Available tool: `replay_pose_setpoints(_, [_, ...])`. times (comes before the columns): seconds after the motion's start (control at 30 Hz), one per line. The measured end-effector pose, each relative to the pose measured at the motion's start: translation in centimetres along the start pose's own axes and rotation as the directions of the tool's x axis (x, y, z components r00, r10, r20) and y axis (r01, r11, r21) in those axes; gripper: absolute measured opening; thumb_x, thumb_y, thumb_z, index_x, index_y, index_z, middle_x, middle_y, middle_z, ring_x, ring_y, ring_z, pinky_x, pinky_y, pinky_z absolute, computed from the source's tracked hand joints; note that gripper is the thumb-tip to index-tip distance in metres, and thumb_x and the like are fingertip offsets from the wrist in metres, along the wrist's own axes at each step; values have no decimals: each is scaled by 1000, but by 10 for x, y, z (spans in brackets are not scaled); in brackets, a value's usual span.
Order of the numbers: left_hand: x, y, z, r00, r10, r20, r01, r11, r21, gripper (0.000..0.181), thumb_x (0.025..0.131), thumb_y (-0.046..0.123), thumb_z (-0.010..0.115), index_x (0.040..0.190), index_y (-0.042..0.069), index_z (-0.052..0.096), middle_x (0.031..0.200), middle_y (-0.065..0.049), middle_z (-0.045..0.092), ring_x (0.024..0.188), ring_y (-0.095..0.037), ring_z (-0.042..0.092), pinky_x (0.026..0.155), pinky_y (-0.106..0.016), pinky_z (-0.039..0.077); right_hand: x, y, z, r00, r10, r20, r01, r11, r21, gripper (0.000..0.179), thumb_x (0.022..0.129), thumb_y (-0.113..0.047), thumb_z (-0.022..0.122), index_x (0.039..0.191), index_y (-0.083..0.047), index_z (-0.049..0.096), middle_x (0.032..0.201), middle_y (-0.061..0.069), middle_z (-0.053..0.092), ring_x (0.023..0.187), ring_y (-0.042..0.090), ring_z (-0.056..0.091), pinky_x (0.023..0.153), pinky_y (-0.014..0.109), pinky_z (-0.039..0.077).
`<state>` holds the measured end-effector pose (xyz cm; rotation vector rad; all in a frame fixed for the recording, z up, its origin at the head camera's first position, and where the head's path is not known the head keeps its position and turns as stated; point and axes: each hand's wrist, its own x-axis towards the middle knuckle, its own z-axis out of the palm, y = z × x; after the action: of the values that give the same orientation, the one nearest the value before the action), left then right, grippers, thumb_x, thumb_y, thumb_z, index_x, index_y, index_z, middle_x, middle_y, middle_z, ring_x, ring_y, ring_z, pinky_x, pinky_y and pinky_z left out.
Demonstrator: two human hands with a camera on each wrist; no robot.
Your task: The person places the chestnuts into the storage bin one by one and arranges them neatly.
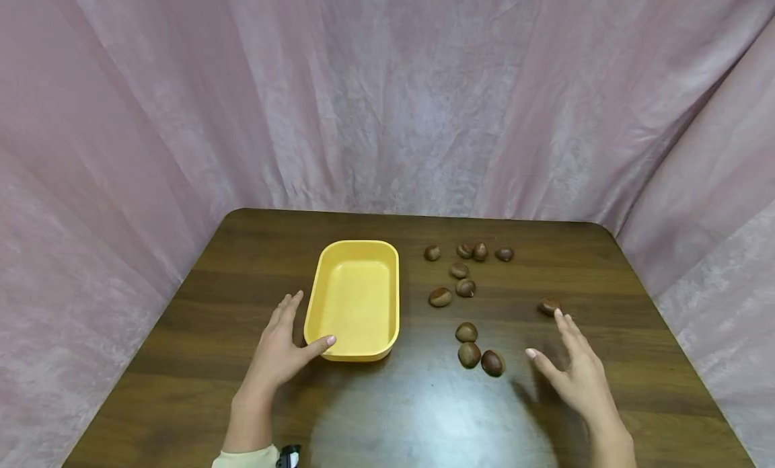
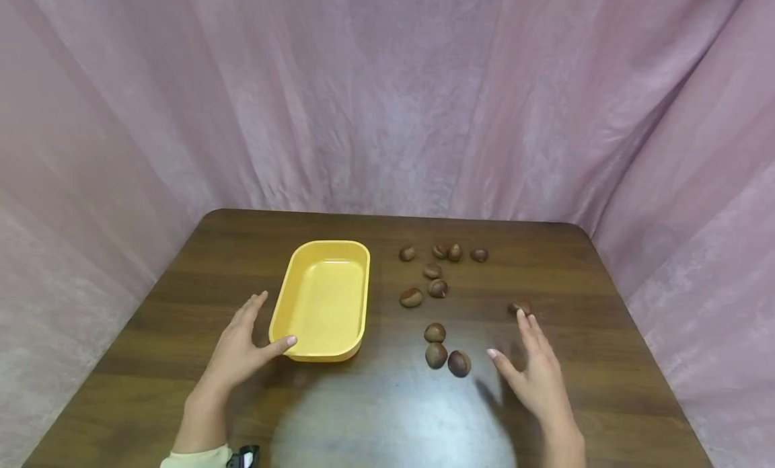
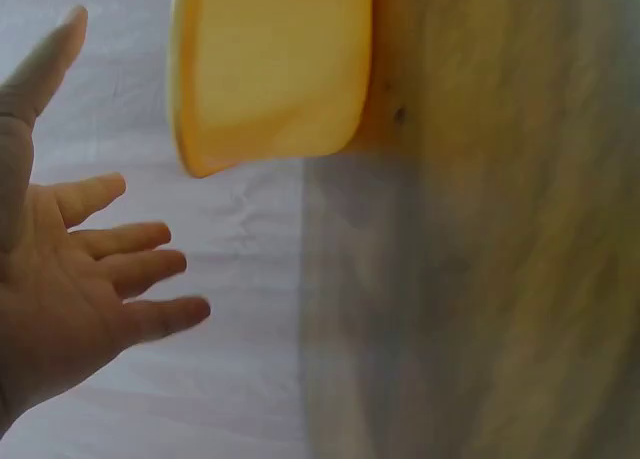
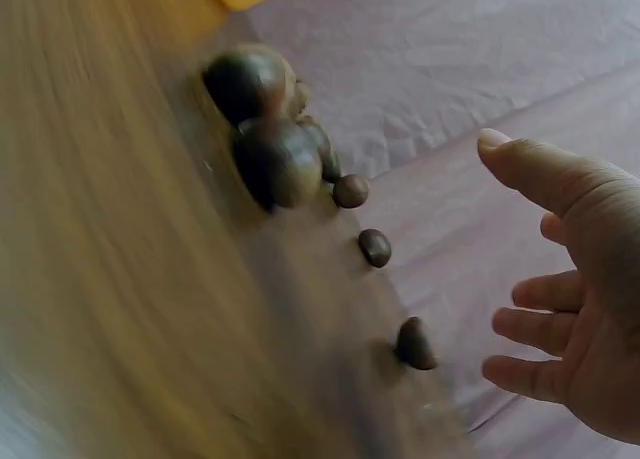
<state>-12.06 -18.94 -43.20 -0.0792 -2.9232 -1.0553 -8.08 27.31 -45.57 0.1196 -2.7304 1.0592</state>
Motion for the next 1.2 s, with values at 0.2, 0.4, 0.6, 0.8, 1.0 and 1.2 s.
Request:
replay_pose_setpoints(0.2, [1, -9, 7, 996, -46, 77, 57, 987, -150, 117, 61, 58, 79, 150, 16, 15, 150, -19, 17, 132, -42, 21, 97, -61, 25, -5, -1, 18, 996, 71, 56, -77, 991, 109, 89, 84, -32, 71, 150, -22, 13, 142, 31, 27, 118, 52, 37, 87, 61, 35])
replay_pose_setpoints(0.4, [2, -18, 13, 991, -65, 118, 98, 947, -306, 120, 61, 42, 86, 150, 14, 10, 149, -18, 21, 132, -34, 27, 100, -52, 26, -4, 1, 31, 994, 53, 94, -76, 964, 255, 88, 83, -24, 72, 150, -17, 17, 140, 28, 33, 118, 43, 44, 86, 49, 42])
replay_pose_setpoints(0.6, [3, -22, 19, 985, -94, 143, 145, 903, -405, 116, 62, 31, 87, 149, 9, 14, 143, -17, 33, 125, -31, 40, 93, -43, 39, -2, 2, 43, 993, 39, 109, -84, 889, 450, 80, 81, -11, 73, 146, -5, 28, 135, 25, 41, 115, 38, 46, 84, 31, 46])
replay_pose_setpoints(0.8, [5, -21, 22, 986, -92, 142, 151, 859, -490, 109, 63, 20, 87, 148, 6, 19, 134, -18, 43, 121, -31, 45, 90, -40, 42, 0, 4, 50, 979, 101, 175, -173, 865, 471, 79, 78, -12, 76, 142, 0, 33, 129, 23, 48, 112, 35, 48, 84, 30, 45])
replay_pose_setpoints(1.0, [7, -19, 24, 981, -118, 155, 184, 826, -532, 108, 62, 15, 88, 147, 6, 21, 134, -19, 43, 119, -30, 47, 89, -38, 43, 4, 3, 56, 964, 145, 222, -221, 901, 373, 77, 72, -17, 81, 137, -1, 43, 116, 17, 53, 101, 28, 49, 80, 32, 44])
replay_pose_setpoints(1.2, [9, -19, 26, 979, -126, 162, 194, 829, -525, 110, 60, 18, 89, 147, 8, 22, 135, -16, 43, 118, -28, 48, 89, -39, 43, 7, 1, 61, 968, 140, 207, -194, 944, 267, 69, 66, -18, 84, 127, -2, 56, 99, 7, 54, 90, 21, 48, 76, 32, 42])
